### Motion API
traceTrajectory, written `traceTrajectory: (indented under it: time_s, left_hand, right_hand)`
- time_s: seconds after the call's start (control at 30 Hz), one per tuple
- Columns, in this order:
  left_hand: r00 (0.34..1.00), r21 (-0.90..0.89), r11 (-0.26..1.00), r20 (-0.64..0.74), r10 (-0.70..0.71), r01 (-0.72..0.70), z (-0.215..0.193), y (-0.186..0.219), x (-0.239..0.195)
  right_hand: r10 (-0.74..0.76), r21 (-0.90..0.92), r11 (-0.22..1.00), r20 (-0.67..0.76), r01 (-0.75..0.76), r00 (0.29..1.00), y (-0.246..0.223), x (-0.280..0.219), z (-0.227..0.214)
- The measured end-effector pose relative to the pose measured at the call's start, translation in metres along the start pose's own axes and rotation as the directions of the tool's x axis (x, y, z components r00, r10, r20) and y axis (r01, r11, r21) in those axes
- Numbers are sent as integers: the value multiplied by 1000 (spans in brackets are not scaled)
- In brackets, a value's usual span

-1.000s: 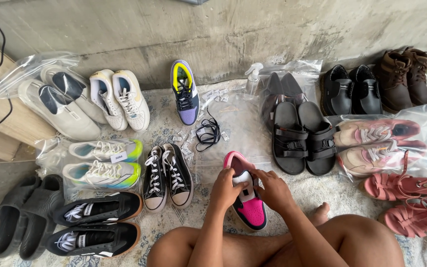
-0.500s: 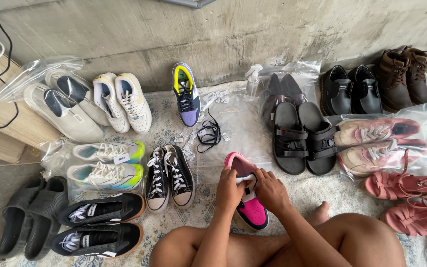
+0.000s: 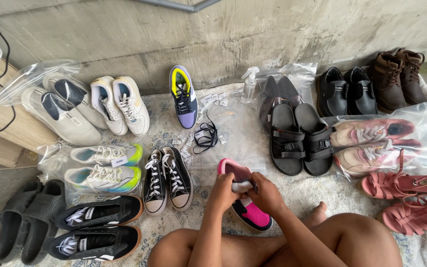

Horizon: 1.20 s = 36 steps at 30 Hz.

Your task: The person sits on a rug surrounded by shoes and cleans a pair of sneakers. They spray a cleaning solution onto a blue and yellow sneaker, then switch to a pink and white sneaker, removing the laces and wiping the shoe with a cloth. Finally, they re-lace the pink sneaker.

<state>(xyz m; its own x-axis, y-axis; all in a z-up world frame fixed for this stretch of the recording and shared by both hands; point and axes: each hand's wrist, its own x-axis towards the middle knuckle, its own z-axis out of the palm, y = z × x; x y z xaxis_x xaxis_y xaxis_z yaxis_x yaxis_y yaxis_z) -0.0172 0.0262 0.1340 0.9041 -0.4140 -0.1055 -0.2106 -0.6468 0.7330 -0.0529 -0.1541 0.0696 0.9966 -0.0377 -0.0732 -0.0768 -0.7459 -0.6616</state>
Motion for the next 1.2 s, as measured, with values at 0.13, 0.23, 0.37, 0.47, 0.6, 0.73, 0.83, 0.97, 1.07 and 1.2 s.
traceTrajectory:
  time_s: [0.13,0.23,0.37,0.47,0.6,0.73,0.83,0.97,1.07,1.2]
  left_hand:
    - [997,124,992,71,-12,3,17,-28,9]
    - [992,90,995,110,-62,52,7,-16,5]
    - [981,-26,989,131,-144,149,-4,0,1]
    - [994,-22,995,60,-93,94,10,-7,4]
    - [997,-32,998,-56,-53,51,28,-23,8]
    - [998,-51,998,-32,-47,45,27,-12,2]
    - [993,11,999,-113,-43,45,32,8,-1]
    - [954,207,976,-270,130,-74,63,1,10]
    - [929,172,984,-352,112,-54,66,6,13]
    - [914,253,960,-406,-5,117,80,-17,25]
  right_hand:
    - [39,58,997,56,-42,998,-31,-11,-27]
    - [16,-65,998,42,-13,999,-31,-13,-25]
    - [-56,-234,972,-89,34,994,-16,-14,-8]
    - [-132,-279,956,-145,87,981,-8,-12,0]
    - [-355,-474,854,-233,214,905,36,7,46]
    - [-326,-386,895,-229,221,917,24,-2,35]
    - [-299,-341,916,-230,211,926,14,-12,35]
    - [-350,-93,936,-326,339,878,-18,-33,31]
    - [-421,-96,902,-408,421,810,-16,-41,44]
    - [-1,-143,989,-166,-23,986,-1,-46,68]
